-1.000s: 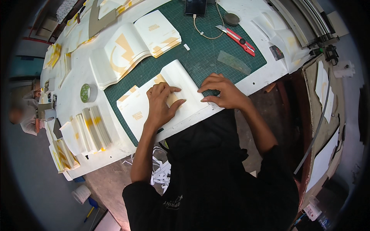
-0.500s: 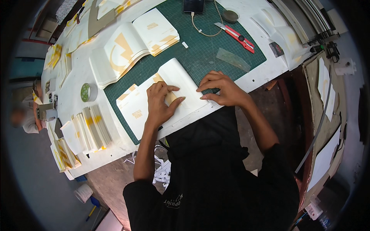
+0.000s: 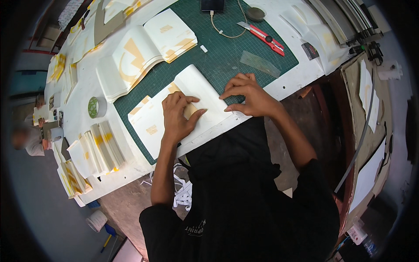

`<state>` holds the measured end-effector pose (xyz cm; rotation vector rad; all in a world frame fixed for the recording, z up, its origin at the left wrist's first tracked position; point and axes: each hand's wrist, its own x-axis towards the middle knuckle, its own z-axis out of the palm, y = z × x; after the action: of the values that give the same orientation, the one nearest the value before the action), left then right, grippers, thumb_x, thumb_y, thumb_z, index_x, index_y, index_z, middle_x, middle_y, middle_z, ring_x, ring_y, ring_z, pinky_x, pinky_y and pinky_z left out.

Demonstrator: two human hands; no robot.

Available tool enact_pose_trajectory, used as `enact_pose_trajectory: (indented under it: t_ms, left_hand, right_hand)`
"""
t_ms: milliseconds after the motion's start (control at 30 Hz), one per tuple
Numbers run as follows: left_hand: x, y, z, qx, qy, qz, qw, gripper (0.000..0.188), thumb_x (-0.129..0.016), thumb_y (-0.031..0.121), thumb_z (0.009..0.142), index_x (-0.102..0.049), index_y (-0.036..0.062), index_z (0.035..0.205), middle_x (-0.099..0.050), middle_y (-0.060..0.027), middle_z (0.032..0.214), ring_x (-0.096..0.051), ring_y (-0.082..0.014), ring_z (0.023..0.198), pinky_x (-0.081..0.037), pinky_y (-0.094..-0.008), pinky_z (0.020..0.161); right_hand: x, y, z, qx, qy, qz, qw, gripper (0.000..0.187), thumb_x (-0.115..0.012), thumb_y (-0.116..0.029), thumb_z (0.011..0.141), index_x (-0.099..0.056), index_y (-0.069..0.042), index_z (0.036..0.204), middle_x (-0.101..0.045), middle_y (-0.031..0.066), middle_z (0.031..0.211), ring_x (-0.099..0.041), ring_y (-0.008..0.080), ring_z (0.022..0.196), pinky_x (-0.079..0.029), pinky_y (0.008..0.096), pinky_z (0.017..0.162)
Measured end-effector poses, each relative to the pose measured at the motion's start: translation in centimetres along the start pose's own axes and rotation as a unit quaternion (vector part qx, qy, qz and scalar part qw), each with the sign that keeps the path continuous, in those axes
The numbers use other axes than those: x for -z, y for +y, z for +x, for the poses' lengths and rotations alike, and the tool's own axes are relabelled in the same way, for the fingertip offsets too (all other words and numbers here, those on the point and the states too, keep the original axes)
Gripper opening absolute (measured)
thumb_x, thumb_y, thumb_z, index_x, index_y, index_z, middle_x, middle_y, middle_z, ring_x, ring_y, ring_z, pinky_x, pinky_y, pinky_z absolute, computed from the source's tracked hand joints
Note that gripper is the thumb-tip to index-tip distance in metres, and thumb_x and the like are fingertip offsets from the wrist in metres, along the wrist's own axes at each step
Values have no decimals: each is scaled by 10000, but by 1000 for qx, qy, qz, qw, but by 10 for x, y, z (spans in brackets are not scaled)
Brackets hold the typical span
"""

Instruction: The person assembles a book by hand, placing a cover over a stack of pages and securing it with yellow tape. They repeatedly fold the cover edges and apply tape to the spine and corners to hold the book together. The person also flips through the pages to check the alignment and smooths the cover.

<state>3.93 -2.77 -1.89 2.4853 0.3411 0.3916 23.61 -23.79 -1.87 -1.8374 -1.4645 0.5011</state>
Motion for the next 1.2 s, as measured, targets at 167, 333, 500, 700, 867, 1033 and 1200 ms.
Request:
enact_pose_trajectory:
  t_ms: [167, 333, 500, 700, 867, 1033, 1200]
  left_hand:
    - [-1, 1, 0, -1, -1, 4, 1000, 392, -943, 295, 745, -764, 106, 1039, -577, -44, 976, -560, -251, 1012, -370, -400, 995]
    - [-1, 0, 1, -6, -1, 9, 1000, 389, -940, 290, 747, -760, 106, 1038, -569, -45, 971, -559, -253, 1010, -369, -399, 991]
    - [-2, 0, 1, -11, 4, 12, 1000, 407, -942, 292, 742, -750, 104, 1048, -566, -49, 977, -558, -260, 1013, -367, -404, 995]
    - [-1, 3, 2, -3, -8, 13, 1000, 475, -961, 348, 711, -740, 98, 1049, -568, -62, 1000, -559, -268, 1035, -363, -415, 1015]
    - [-2, 1, 1, -7, -4, 17, 1000, 490, -964, 360, 708, -736, 100, 1055, -571, -70, 1012, -560, -268, 1047, -361, -418, 1022]
    - [-2, 4, 2, -1, -5, 22, 1000, 493, -958, 363, 720, -730, 104, 1072, -575, -78, 1022, -560, -278, 1060, -360, -421, 1028]
    - [-2, 3, 1, -5, -4, 22, 1000, 498, -950, 367, 732, -724, 106, 1092, -574, -82, 1034, -560, -284, 1083, -355, -422, 1040]
  right_hand:
    - [0, 2, -1, 4, 1, -4, 1000, 418, -909, -361, 776, -829, -176, 1142, -693, -19, 1093, -554, 183, 1092, -286, 395, 1045]
    - [0, 3, -1, 3, -6, -5, 1000, 404, -908, -322, 784, -817, -168, 1146, -688, 4, 1122, -545, 202, 1127, -283, 404, 1050]
    - [2, 0, 0, -9, -21, 2, 1000, 399, -910, -256, 793, -796, -157, 1162, -678, 43, 1163, -537, 236, 1193, -276, 431, 1081]
    - [1, -3, -3, 4, -5, -17, 1000, 431, -904, -249, 798, -770, -136, 1193, -658, 58, 1178, -532, 247, 1206, -270, 444, 1094]
    - [1, -4, -2, -2, -8, -6, 1000, 453, -908, -231, 788, -760, -115, 1200, -654, 60, 1165, -534, 248, 1199, -269, 448, 1095]
    - [0, -3, -3, -1, -8, -12, 1000, 452, -906, -242, 795, -758, -113, 1203, -653, 61, 1163, -535, 249, 1197, -269, 448, 1095]
    - [-3, -1, -4, 2, 0, -35, 999, 472, -885, -335, 804, -765, -119, 1207, -677, 41, 1144, -554, 232, 1172, -271, 433, 1095]
